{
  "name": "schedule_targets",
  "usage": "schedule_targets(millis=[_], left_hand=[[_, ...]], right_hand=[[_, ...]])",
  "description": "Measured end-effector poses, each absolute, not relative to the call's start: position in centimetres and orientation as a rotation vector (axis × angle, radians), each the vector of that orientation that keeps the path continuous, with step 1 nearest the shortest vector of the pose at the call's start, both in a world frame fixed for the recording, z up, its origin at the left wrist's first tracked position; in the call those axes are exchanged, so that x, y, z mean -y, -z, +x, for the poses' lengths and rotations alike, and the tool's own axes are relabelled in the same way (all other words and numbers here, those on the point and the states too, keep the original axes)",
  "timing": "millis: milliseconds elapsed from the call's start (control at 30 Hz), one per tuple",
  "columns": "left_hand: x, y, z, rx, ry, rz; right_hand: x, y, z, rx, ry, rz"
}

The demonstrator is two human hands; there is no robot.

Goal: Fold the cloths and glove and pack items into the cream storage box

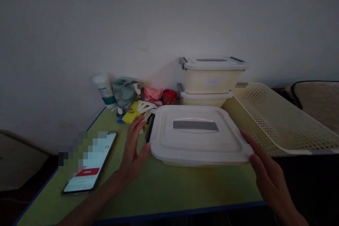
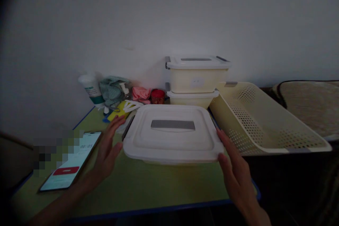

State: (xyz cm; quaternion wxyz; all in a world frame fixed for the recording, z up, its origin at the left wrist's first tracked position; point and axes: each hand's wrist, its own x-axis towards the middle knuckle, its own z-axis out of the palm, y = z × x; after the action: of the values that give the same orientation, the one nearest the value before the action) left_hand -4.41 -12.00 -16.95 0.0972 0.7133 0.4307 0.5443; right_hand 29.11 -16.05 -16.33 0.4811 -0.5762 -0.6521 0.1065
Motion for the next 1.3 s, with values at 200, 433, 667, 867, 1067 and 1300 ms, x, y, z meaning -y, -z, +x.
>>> schedule_targets(millis=[200,433,667,867,1067,1300], left_hand=[[13.0,17.9,-3.4,-1.233,-1.440,2.471],[12.6,17.8,-3.9,-1.306,-1.448,2.471],[12.6,17.5,-3.8,-1.258,-1.518,2.438],[12.7,16.4,-3.4,-1.225,-1.546,2.459],[11.9,13.5,-2.8,-1.152,-1.607,2.506],[9.7,10.7,-1.9,-1.102,-1.621,2.552]], right_hand=[[16.6,17.2,28.9,1.649,-0.155,-1.395],[16.8,16.7,27.8,1.640,-0.167,-1.358],[16.4,17.3,27.5,1.515,-0.278,-1.264],[16.7,15.0,27.3,1.439,-0.305,-1.212],[15.9,12.3,27.6,1.460,-0.258,-1.151],[13.2,12.1,29.9,1.462,-0.210,-1.097]])
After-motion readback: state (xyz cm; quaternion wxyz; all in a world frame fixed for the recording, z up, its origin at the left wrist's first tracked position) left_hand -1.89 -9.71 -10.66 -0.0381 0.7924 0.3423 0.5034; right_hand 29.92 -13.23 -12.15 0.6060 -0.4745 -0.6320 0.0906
